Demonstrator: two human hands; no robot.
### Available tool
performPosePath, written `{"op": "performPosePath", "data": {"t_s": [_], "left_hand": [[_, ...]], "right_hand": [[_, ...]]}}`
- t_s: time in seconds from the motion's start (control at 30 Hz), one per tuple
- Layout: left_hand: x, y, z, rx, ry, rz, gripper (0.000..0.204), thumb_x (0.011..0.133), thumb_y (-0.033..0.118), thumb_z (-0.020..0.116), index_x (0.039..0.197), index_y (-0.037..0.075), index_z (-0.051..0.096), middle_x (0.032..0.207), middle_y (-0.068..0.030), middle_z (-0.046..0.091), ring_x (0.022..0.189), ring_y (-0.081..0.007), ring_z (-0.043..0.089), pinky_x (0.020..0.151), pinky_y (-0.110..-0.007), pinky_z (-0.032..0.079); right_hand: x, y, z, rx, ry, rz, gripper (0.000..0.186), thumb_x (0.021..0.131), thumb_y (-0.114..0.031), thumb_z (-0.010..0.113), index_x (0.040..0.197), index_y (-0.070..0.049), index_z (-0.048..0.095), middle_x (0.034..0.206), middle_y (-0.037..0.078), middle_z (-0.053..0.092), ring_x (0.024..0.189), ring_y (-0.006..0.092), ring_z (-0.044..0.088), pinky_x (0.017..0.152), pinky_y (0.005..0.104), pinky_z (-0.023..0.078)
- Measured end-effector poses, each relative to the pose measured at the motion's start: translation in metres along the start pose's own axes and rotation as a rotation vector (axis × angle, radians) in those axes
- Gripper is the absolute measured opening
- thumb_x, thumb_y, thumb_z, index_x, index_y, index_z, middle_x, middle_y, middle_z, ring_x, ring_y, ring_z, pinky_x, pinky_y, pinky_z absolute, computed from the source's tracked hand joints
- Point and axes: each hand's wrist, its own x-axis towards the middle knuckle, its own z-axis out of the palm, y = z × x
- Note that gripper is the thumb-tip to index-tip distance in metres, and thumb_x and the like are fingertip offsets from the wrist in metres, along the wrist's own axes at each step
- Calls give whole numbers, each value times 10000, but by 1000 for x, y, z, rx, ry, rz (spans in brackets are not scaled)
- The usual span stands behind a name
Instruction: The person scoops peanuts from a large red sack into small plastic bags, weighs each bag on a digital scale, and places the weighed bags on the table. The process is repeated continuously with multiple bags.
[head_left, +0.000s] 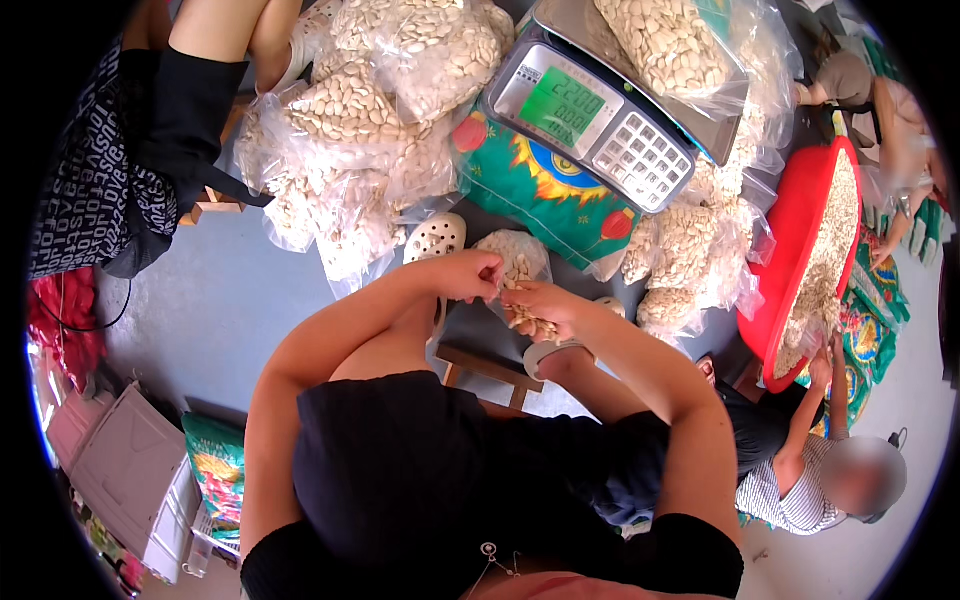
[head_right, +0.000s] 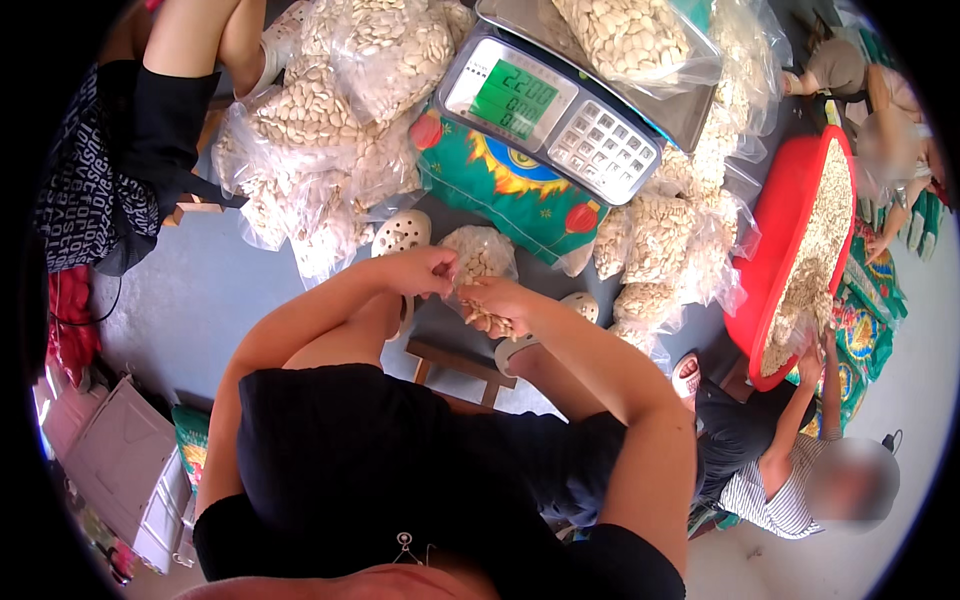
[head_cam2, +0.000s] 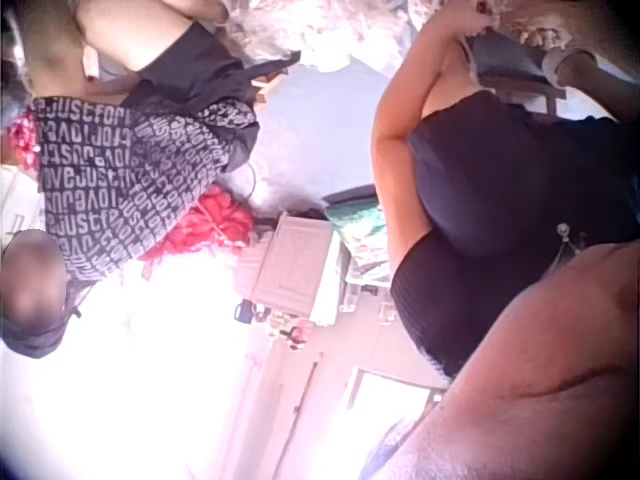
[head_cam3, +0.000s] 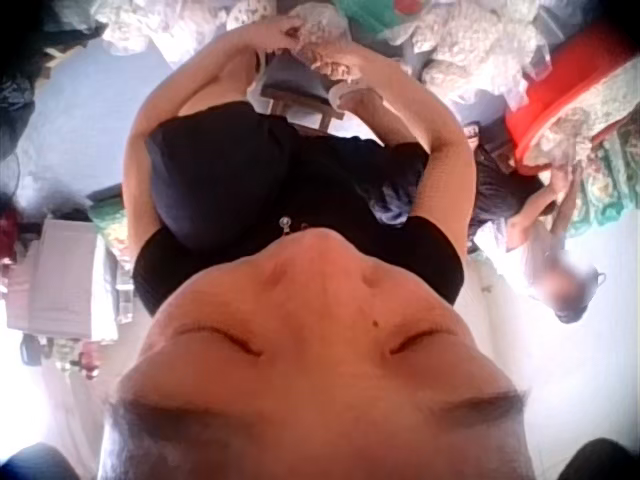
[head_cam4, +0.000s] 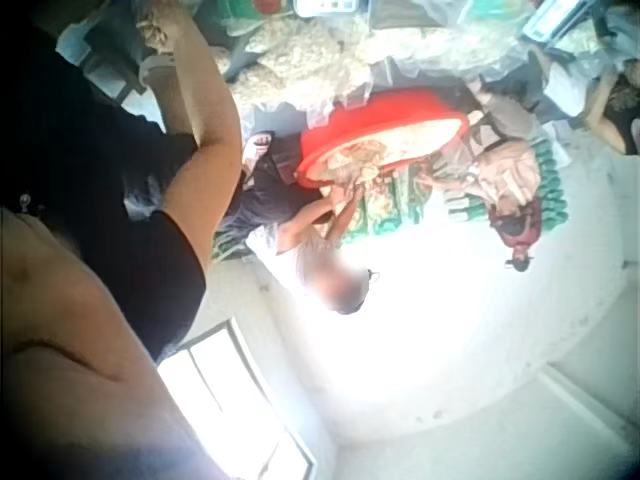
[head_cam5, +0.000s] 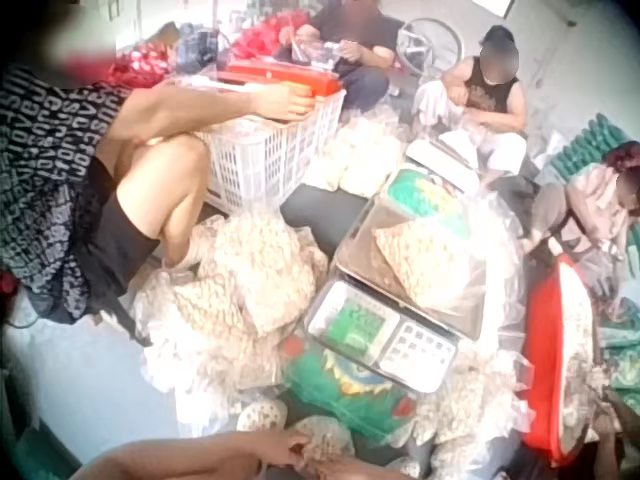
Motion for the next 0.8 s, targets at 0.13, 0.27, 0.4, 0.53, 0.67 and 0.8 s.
{"op": "performPosePath", "data": {"t_s": [0.13, 0.27, 0.4, 0.53, 0.67, 0.8], "left_hand": [[-4, 17, 4, 37, -193, -3, 144, 780, 61, 599, 830, 66, 464, 758, -29, 572, 692, -103, 559, 551, -247, 439], [-7, 26, 0, -27, -105, 1, 143, 771, 30, 584, 827, 74, 460, 751, -36, 570, 620, -81, 505, 515, -224, 381], [1, -1, -3, -267, 31, 108, 148, 756, 4, 572, 827, 68, 459, 732, -47, 570, 546, -71, 464, 479, -219, 348], [1, 12, 3, -207, 61, 89, 175, 755, 1, 571, 878, 59, 461, 721, -53, 572, 575, -89, 499, 501, -223, 375], [12, 11, 9, -39, 104, 66, 287, 746, 53, 607, 990, 34, 458, 714, -56, 585, 592, -105, 536, 498, -244, 407], [8, 18, 9, 51, 69, -24, 343, 731, 69, 627, 1013, 4, 443, 718, -59, 603, 590, -101, 533, 484, -241, 398]], "right_hand": [[110, 13, -52, 323, -85, -93, 243, 885, -285, 551, 977, -63, 515, 808, 69, 557, 605, 145, 547, 431, 271, 432], [121, 10, -40, 530, 298, -397, 367, 874, -246, 536, 1179, -54, 467, 1064, 98, 522, 936, 229, 553, 684, 354, 503], [76, 30, -32, 436, 528, -386, 364, 858, -245, 553, 1176, -71, 509, 1109, 101, 535, 953, 226, 559, 702, 358, 497], [4, 13, -13, 89, 624, -427, 386, 835, -232, 579, 1178, -61, 535, 1123, 122, 570, 1019, 234, 568, 799, 370, 479], [19, 27, -42, -474, 655, -669, 412, 833, -210, 591, 1197, -35, 512, 1098, 145, 604, 976, 235, 604, 845, 335, 468], [-78, -24, -15, -722, 537, -1061, 280, 843, -154, 596, 1097, -39, 573, 1006, 130, 636, 900, 205, 633, 754, 306, 502]]}}
